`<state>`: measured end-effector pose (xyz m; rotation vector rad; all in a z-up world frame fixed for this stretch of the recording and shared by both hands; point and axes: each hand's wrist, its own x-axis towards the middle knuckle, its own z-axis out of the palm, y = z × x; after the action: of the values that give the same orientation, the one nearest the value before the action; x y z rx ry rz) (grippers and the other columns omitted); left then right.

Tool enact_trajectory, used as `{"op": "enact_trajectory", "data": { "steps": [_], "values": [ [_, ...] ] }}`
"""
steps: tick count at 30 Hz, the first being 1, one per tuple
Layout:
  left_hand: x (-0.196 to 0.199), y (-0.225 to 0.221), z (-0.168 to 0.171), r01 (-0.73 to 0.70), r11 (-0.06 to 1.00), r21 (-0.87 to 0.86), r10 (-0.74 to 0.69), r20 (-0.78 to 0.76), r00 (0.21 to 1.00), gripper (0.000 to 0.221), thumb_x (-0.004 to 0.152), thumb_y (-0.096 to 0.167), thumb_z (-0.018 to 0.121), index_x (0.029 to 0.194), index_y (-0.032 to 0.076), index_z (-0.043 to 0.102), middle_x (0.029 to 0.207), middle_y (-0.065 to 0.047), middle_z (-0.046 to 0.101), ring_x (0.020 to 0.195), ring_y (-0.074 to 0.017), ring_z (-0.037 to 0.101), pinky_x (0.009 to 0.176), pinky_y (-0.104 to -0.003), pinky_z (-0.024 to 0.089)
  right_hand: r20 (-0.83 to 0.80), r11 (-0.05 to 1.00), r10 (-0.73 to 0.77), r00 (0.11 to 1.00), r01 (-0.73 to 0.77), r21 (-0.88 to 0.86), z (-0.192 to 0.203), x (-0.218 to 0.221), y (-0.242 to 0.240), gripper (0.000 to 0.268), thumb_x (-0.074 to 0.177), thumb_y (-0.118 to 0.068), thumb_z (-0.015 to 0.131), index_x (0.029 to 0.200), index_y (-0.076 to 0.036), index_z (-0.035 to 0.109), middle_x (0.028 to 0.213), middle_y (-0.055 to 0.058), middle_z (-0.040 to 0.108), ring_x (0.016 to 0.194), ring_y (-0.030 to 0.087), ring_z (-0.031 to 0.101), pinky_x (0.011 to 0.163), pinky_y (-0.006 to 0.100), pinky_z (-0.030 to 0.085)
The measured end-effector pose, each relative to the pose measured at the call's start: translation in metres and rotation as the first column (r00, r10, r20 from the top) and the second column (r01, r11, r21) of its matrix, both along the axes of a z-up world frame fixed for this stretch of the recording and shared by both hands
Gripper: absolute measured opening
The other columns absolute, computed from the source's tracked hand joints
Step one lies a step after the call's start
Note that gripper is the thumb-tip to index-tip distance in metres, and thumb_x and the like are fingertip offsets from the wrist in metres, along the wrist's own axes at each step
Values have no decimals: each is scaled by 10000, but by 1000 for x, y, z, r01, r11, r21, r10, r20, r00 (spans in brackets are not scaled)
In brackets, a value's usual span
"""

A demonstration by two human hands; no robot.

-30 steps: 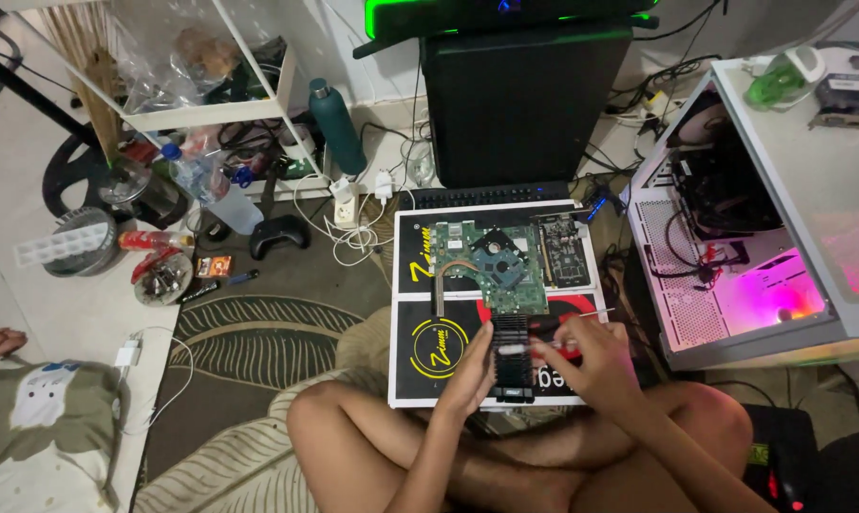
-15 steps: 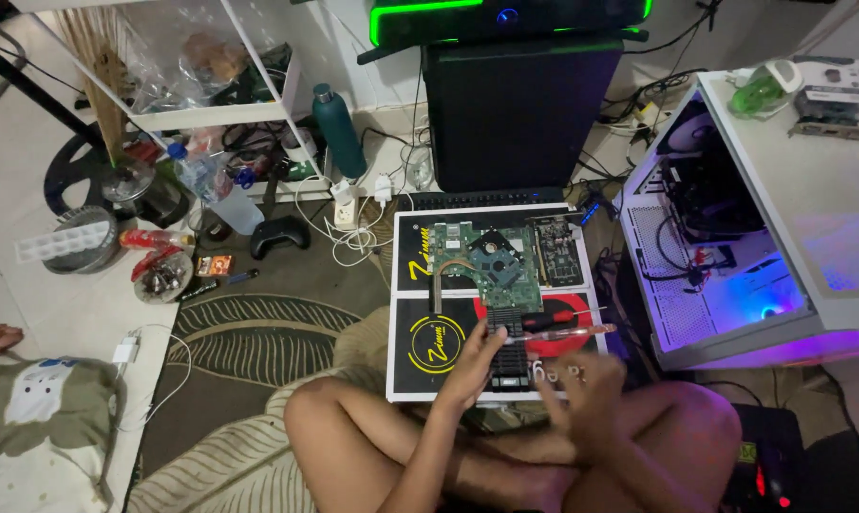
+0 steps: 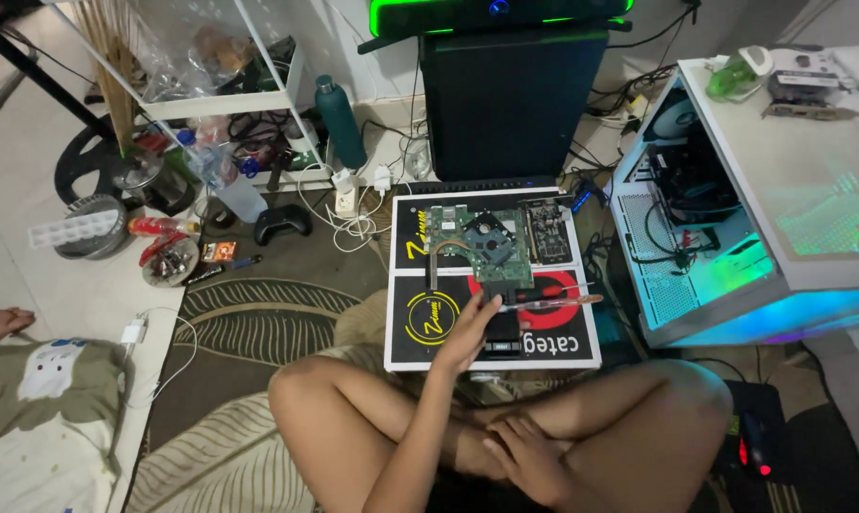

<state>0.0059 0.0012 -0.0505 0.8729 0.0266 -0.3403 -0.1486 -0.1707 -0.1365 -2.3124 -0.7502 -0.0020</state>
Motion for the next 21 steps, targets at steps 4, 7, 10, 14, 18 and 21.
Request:
{"op": "enact_trajectory", "data": {
  "steps": [4, 7, 10, 14, 18, 21],
  "values": [
    [0, -2, 2, -22, 992, 128, 29, -60, 998, 590, 981, 265, 589, 1444, -55, 410, 1222, -171, 612, 969, -159, 645, 852, -273, 517, -89, 998, 47, 995, -50, -28, -4, 3, 12, 354, 1043, -336, 480, 1198, -64, 644, 1264, 102, 685, 1125, 282, 636, 978, 374, 483],
    [-2, -2, 0, -29, 997, 71, 31, -24, 999, 534, 1002, 257, 585, 1409, -44, 414, 1111, -165, 649, 842, -158, 687, 734, -246, 548, -65, 999, -27, 998, 30, 39, -38, 11, 20, 389, 1012, -373, 548, 1018, -20, 708, 1091, 160, 754, 960, 375, 689, 886, 438, 523],
    [-5, -7, 20, -54, 998, -10, 54, -10, 998, 431, 1017, 231, 573, 1335, -30, 447, 1123, -193, 633, 865, -261, 731, 757, -300, 602, -296, 996, 67, 953, -79, -28, -68, 24, 18, 379, 1039, -339, 470, 926, -67, 710, 857, 111, 782, 713, 370, 707, 632, 492, 499],
    [-20, -18, 55, -97, 956, 276, 142, -148, 979, 787, 977, 499, 647, 1596, 161, 298, 1621, -255, 265, 1518, -451, 94, 1135, -733, 23, -269, 986, 49, 962, -89, -141, -81, 15, 21, 368, 1032, -323, 427, 988, -71, 691, 855, 132, 768, 714, 390, 694, 638, 508, 495],
    [-36, -18, 95, -105, 958, 269, 142, -125, 982, 904, 946, 502, 679, 1610, 90, 226, 1631, -284, 212, 1522, -459, 83, 1133, -730, 45, -221, 957, 41, 974, -102, -272, -87, 8, 32, 375, 1024, -304, 372, 1067, -75, 667, 851, 158, 751, 716, 415, 678, 645, 528, 490],
    [-1, -11, -14, -156, 986, 59, 158, -20, 987, 650, 963, 273, 636, 1430, -73, 343, 1113, -189, 573, 767, -208, 710, 616, -253, 550, -178, 926, 37, 983, -101, -363, -83, 7, 33, 394, 1019, -291, 336, 1120, -78, 651, 849, 176, 739, 717, 433, 668, 650, 541, 486]
  ]
}}
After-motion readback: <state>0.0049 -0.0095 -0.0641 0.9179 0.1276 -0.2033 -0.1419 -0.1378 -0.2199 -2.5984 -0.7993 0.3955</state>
